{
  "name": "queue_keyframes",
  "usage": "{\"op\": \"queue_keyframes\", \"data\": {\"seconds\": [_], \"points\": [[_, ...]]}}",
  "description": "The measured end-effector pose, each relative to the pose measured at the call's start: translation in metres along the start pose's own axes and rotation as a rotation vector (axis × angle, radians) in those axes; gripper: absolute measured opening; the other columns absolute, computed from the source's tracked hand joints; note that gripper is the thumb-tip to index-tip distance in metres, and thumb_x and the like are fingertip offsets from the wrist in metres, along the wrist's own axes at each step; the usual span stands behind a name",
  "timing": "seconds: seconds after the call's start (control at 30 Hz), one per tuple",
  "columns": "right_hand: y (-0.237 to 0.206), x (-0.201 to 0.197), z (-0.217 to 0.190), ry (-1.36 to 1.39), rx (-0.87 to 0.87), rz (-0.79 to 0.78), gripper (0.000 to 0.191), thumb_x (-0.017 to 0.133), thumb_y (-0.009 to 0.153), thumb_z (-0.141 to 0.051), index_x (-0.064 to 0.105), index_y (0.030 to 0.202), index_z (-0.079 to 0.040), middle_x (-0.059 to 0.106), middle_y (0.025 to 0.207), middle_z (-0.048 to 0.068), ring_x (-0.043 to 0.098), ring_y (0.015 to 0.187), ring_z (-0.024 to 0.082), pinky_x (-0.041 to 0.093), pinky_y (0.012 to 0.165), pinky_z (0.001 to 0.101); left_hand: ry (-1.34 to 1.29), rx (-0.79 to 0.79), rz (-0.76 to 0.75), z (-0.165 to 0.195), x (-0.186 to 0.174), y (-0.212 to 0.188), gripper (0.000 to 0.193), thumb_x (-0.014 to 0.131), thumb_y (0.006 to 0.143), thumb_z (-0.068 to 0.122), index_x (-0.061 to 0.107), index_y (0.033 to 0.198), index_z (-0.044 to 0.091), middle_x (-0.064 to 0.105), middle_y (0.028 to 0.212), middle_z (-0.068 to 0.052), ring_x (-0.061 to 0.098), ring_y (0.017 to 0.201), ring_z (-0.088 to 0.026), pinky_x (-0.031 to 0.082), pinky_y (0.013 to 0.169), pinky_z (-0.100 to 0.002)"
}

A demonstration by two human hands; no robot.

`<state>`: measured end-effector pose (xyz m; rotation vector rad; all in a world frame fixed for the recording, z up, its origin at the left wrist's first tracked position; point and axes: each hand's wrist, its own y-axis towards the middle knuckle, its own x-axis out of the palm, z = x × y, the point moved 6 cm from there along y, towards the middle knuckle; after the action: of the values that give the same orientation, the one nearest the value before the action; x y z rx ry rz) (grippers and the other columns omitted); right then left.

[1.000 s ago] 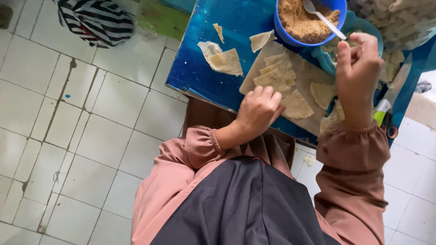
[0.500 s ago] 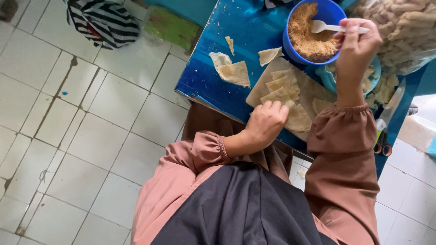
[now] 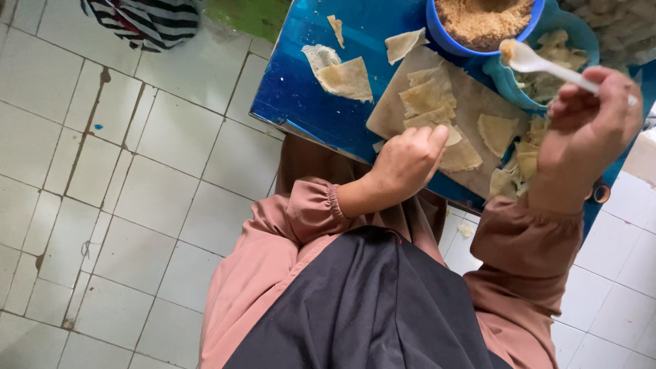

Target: The person sits at a low table folding thin wafer sheets around spoonfuls of brown filling to make filled snacks. They take a sheet, spoon filling onto it from a blue bowl, fold the sheet over the filling, and set the finished piece on the board, repeating the cycle.

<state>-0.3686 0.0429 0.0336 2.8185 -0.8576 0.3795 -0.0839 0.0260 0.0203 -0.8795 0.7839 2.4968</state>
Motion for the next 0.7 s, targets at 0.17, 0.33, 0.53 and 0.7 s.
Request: {"op": "queue_keyframes", "data": {"seconds": [0.17,0.33,0.53,0.7], "points": [[-0.084,-0.015,0.001,0.04,0.1,0.05,0.021,0.056,0.12,-0.017,0.063,0.113,0.002,0.067,0.097,0.012,0.066,0.083,0.02,0.052,0.076,0.0329,-0.118,0.029,0.15,-0.012,-0.028,-0.006,0.026,0.065,0.091,0.008,0.06,0.116,0.007,0.059,0.101,-0.008,0.064,0.095,-0.029,0.055,0.077,-0.036],[-0.127,-0.032,0.006,0.12,0.172,0.159,0.019,0.058,0.119,-0.013,0.064,0.111,0.002,0.066,0.097,0.011,0.066,0.083,0.021,0.051,0.076,0.0319,0.071,-0.092,0.144,-0.029,-0.031,-0.004,0.023,0.073,0.088,0.019,0.059,0.102,0.007,0.056,0.095,-0.01,0.063,0.087,-0.029,0.053,0.071,-0.038],[-0.14,-0.034,0.01,0.1,0.142,0.121,0.019,0.058,0.117,-0.015,0.065,0.11,0.002,0.067,0.093,0.011,0.066,0.081,0.021,0.052,0.075,0.0323,0.185,-0.087,0.152,-0.034,-0.019,0.003,0.014,0.07,0.091,0.015,0.057,0.091,0.01,0.054,0.093,-0.008,0.063,0.087,-0.028,0.053,0.072,-0.039],[-0.147,-0.023,0.011,-0.046,0.078,0.021,0.023,0.057,0.12,-0.015,0.066,0.114,0.005,0.068,0.096,0.013,0.068,0.085,0.022,0.055,0.08,0.0327,0.279,-0.098,0.182,-0.045,-0.044,0.004,0.008,0.065,0.092,0.009,0.061,0.099,0.01,0.055,0.095,-0.007,0.062,0.089,-0.026,0.054,0.073,-0.038]]}}
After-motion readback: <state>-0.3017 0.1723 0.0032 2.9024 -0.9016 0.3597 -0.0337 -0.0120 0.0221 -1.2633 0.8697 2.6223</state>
